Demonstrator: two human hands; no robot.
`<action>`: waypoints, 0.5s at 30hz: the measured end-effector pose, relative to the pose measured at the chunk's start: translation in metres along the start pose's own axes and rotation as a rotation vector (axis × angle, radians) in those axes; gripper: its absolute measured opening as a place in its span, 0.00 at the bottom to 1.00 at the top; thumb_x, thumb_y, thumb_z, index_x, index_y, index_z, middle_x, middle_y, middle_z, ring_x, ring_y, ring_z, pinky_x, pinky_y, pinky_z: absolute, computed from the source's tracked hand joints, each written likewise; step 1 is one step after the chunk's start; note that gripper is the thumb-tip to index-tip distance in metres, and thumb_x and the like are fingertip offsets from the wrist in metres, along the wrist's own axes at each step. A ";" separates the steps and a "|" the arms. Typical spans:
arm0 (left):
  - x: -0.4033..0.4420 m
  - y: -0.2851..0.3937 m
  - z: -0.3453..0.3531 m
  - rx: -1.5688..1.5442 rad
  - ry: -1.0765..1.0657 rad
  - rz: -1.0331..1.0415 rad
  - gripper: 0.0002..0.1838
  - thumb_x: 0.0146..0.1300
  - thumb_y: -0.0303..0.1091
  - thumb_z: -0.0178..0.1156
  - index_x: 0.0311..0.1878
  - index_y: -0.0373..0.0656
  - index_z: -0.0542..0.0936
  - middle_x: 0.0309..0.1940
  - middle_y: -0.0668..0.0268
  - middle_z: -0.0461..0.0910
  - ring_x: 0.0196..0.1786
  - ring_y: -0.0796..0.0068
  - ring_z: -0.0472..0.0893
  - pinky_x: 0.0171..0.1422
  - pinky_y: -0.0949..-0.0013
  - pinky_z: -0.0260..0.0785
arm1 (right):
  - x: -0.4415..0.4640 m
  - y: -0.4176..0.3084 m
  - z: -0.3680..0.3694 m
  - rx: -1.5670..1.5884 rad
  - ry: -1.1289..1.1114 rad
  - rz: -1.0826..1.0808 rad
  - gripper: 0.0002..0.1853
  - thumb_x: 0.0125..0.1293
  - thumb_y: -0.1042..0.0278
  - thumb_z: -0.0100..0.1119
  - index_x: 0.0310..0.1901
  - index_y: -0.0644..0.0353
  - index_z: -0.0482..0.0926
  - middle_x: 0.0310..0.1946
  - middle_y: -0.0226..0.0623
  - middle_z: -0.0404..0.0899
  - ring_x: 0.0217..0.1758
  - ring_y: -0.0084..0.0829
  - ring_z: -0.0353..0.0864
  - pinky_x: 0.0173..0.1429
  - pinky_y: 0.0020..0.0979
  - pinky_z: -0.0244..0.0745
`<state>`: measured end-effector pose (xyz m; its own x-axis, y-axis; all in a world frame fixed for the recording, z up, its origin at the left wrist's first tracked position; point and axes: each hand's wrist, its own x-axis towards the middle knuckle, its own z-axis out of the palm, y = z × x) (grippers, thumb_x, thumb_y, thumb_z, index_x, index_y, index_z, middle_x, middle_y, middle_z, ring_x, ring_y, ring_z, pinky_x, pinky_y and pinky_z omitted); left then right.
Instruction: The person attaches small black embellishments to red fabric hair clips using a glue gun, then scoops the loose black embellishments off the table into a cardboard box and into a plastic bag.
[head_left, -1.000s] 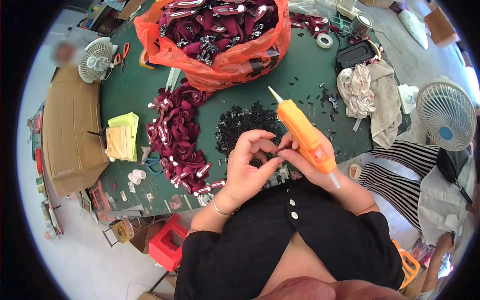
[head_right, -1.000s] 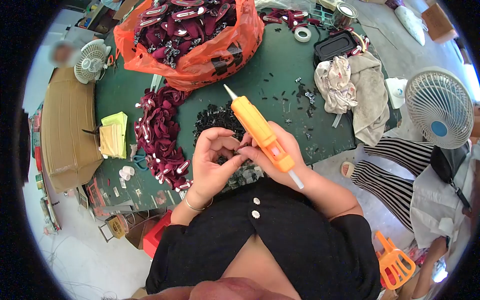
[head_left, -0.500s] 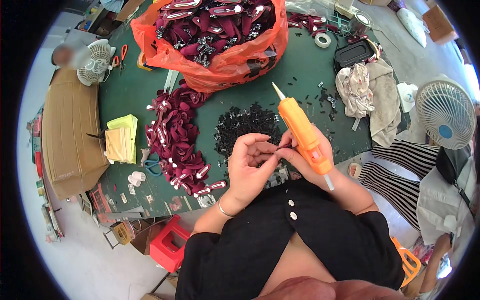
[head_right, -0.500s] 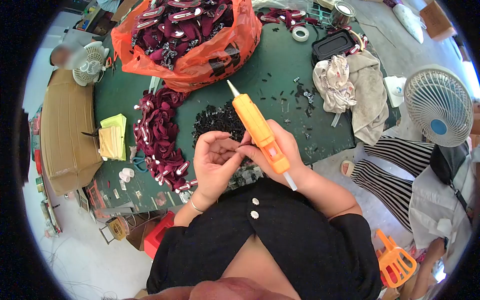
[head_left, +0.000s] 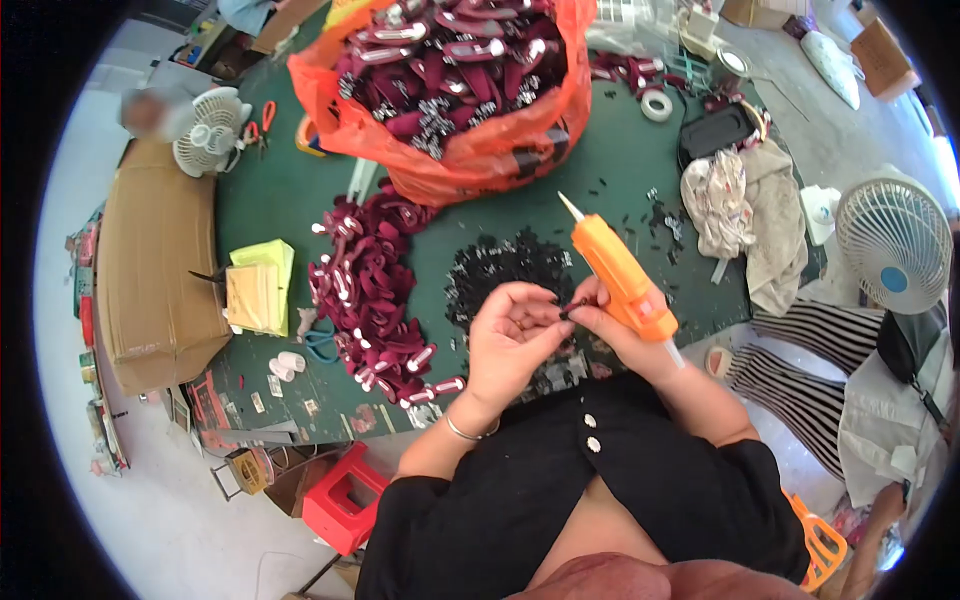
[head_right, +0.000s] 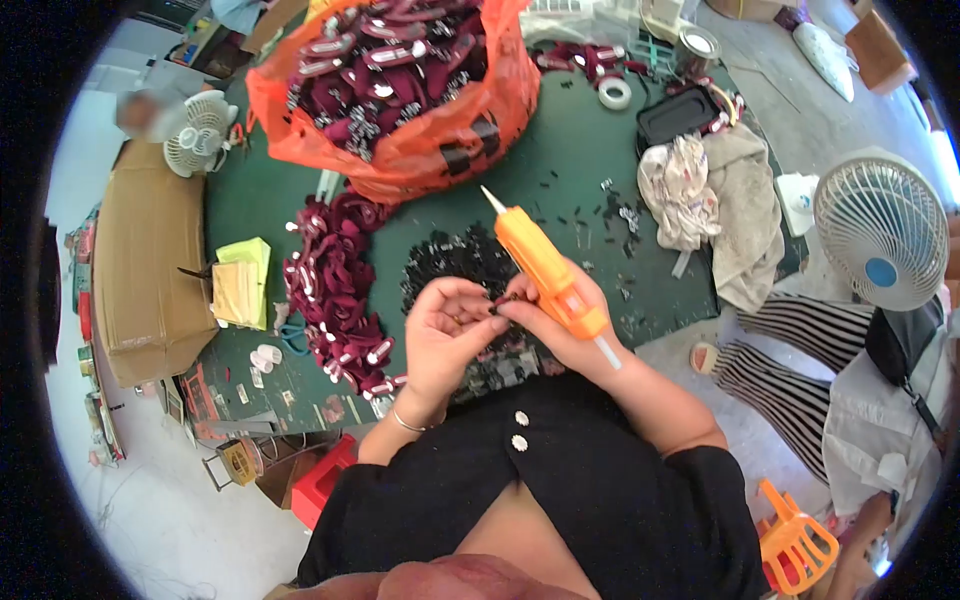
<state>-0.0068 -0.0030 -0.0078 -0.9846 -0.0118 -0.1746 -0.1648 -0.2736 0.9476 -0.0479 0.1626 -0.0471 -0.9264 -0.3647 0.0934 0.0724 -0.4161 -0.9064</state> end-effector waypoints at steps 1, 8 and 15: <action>0.000 0.003 -0.001 0.034 -0.015 -0.030 0.19 0.57 0.16 0.63 0.51 0.37 0.71 0.39 0.64 0.79 0.41 0.78 0.81 0.46 0.76 0.78 | 0.000 -0.001 0.001 0.050 0.001 0.007 0.15 0.58 0.83 0.64 0.43 0.62 0.69 0.40 0.38 0.76 0.44 0.26 0.79 0.50 0.27 0.76; 0.066 0.111 -0.008 0.767 0.276 0.901 0.08 0.54 0.18 0.65 0.37 0.38 0.81 0.33 0.65 0.81 0.31 0.80 0.77 0.36 0.78 0.69 | -0.005 -0.019 -0.017 -0.020 0.131 -0.070 0.10 0.63 0.81 0.55 0.42 0.59 0.67 0.49 0.46 0.75 0.47 0.30 0.77 0.55 0.33 0.73; 0.136 0.167 -0.023 1.025 0.286 1.127 0.07 0.57 0.18 0.60 0.39 0.35 0.82 0.45 0.60 0.82 0.48 0.71 0.81 0.51 0.71 0.73 | -0.007 -0.029 -0.063 -0.674 0.522 -0.301 0.07 0.61 0.80 0.61 0.40 0.64 0.74 0.39 0.37 0.82 0.41 0.23 0.80 0.47 0.24 0.74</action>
<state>-0.1670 -0.0721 0.1207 -0.5982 0.0387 0.8004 0.5425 0.7547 0.3689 -0.0670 0.2295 -0.0478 -0.9329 0.1735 0.3156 -0.2795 0.2037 -0.9383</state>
